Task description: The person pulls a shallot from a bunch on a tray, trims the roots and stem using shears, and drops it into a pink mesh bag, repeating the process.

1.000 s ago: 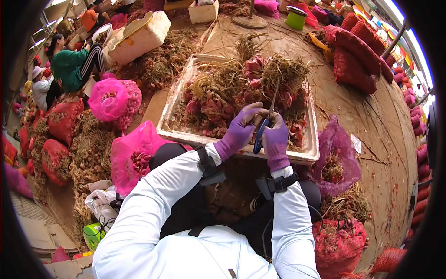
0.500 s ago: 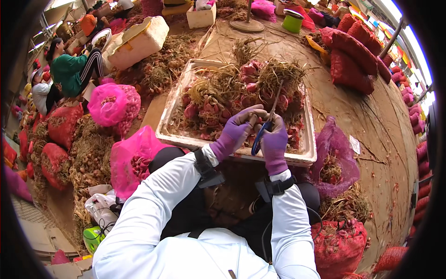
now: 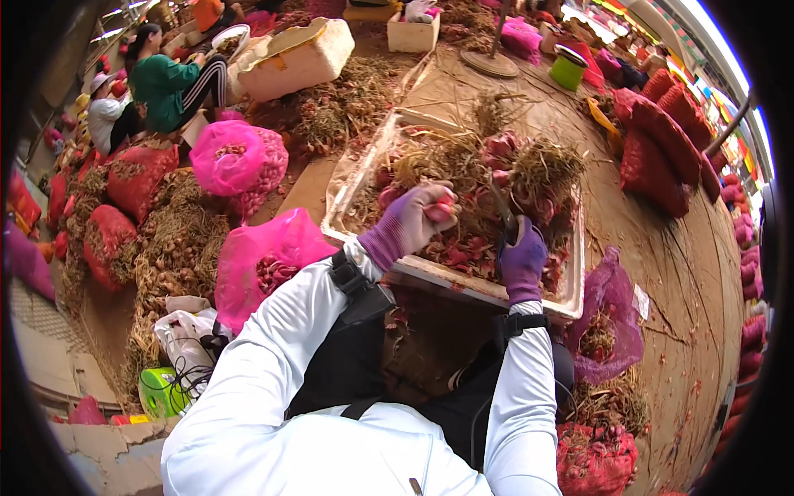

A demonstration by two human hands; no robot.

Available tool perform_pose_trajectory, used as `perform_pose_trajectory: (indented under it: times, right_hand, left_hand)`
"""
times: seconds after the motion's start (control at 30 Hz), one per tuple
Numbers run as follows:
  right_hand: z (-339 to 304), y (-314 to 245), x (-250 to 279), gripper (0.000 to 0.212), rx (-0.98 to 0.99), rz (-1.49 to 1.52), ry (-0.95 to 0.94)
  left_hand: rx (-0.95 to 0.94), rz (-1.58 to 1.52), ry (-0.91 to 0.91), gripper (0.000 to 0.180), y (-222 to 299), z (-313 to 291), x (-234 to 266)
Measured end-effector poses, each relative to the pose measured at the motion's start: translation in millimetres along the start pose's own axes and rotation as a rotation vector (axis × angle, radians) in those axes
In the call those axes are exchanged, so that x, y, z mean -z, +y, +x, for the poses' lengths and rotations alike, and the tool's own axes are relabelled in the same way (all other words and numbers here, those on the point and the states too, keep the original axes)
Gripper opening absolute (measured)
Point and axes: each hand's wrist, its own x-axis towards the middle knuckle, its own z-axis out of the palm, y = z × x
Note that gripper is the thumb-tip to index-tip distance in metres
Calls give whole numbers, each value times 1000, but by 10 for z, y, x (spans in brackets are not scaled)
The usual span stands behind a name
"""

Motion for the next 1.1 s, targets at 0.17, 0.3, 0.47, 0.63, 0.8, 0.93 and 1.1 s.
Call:
perform_pose_trajectory:
  times: [0.17, 0.3, 0.47, 0.63, 0.8, 0.93, 1.1]
  right_hand:
    - [-40, 183, -202, 37, -54, -279, -92]
    - [-35, 85, -206, 39, -150, -306, -109]
    - [-94, -427, -19, 40, -57, -2, -40]
    - [-130, -837, 109, 39, -365, 1140, -126]
    - [-80, -635, -4, 35, -284, 1117, -57]
    - [-69, -633, 34, 30, -487, 1194, 29]
    - [-54, -607, 40, 19, -558, 1362, 66]
  left_hand:
    - [9, 109, -118, 36, 123, -174, 11]
    - [-41, 299, -105, 44, 141, -185, 118]
    - [-6, 267, -46, 45, 93, -151, -49]
    - [-265, 843, -233, 57, -112, 72, -125]
    - [-682, 1292, -331, 65, -367, 201, -258]
    - [-546, 1073, -376, 69, -343, 168, -364]
    - [-332, 722, -457, 69, -344, 177, -374]
